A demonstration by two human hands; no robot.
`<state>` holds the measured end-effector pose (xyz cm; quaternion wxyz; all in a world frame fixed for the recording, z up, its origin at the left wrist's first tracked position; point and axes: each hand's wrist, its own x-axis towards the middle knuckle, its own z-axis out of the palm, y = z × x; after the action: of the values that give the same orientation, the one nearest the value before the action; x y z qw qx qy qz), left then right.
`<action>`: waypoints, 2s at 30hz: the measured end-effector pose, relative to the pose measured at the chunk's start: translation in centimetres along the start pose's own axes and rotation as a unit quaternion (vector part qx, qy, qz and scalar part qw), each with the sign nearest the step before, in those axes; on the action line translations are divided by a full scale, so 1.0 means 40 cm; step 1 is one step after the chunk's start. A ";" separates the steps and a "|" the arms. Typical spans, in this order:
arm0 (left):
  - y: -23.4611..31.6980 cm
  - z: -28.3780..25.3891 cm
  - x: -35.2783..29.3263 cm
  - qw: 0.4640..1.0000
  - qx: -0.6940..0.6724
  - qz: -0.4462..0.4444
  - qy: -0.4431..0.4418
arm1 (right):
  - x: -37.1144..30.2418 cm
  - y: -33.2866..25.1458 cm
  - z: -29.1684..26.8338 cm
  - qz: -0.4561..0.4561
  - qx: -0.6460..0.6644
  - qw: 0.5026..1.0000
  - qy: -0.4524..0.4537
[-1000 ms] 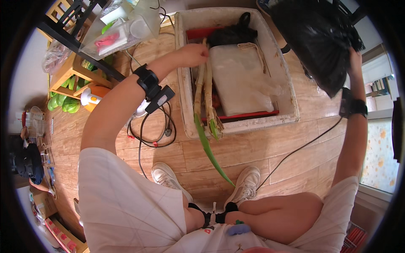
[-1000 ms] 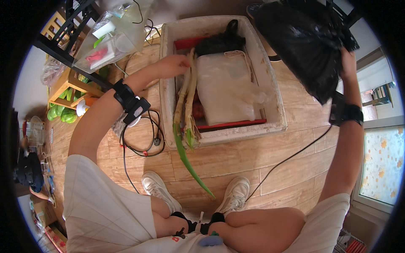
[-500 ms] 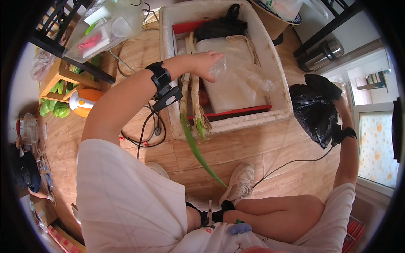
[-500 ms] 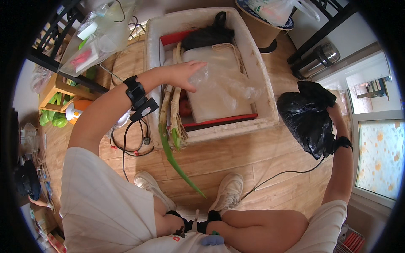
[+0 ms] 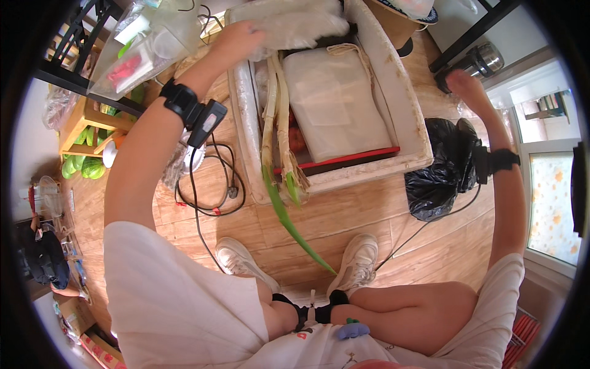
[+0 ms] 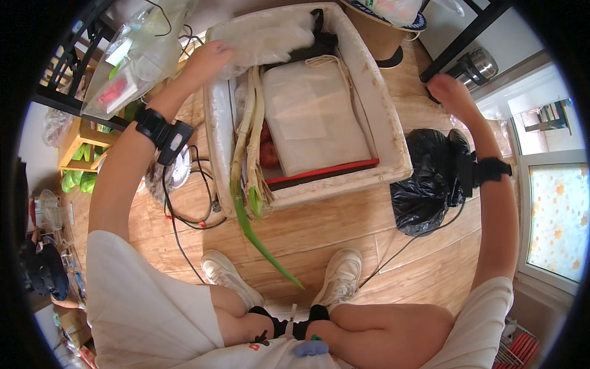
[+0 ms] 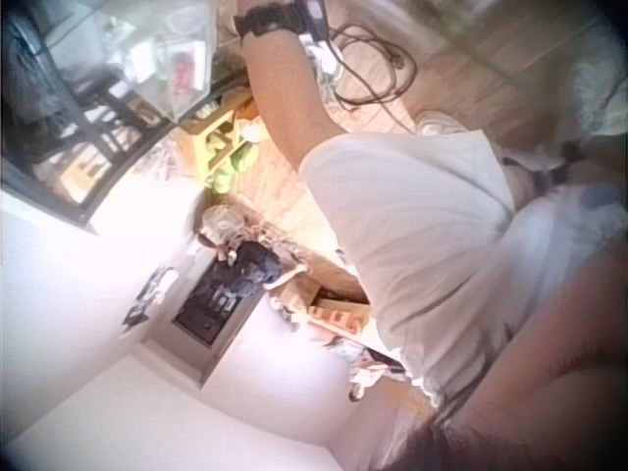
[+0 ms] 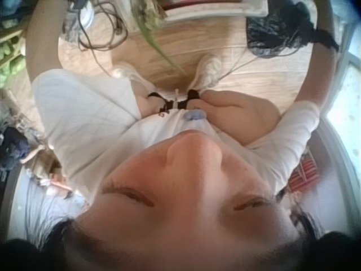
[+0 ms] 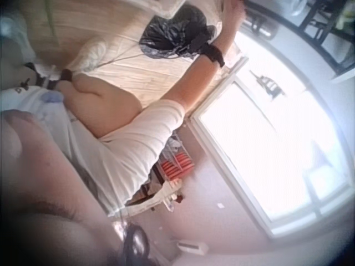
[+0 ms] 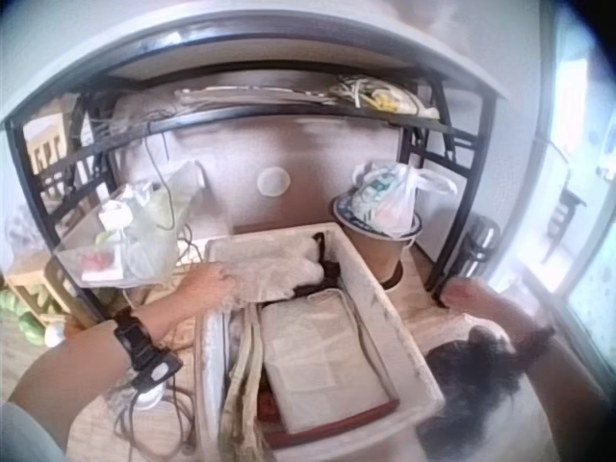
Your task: The person packs various items into a white styrofoam box, including apples, snack packages, and a large green scallion, then covers them with plastic bags.
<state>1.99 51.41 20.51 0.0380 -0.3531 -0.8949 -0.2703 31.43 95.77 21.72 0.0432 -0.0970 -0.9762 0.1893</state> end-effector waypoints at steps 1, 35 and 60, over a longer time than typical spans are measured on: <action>-0.025 -0.030 -0.015 1.000 0.007 -0.001 -0.001 | 0.037 -0.089 0.022 -0.021 0.015 0.999 0.045; -0.144 -0.126 -0.344 0.775 0.240 -0.242 -0.531 | 0.074 -0.620 0.311 -0.262 -0.207 0.905 -0.263; -0.194 -0.129 -0.315 0.766 0.277 -0.209 -0.541 | -0.104 -0.057 -0.279 0.012 0.201 0.972 0.122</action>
<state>5.70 36.39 18.12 -0.4143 -0.2195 -0.8545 0.2236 36.46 96.87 32.72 0.1787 -0.1208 -0.9040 0.3691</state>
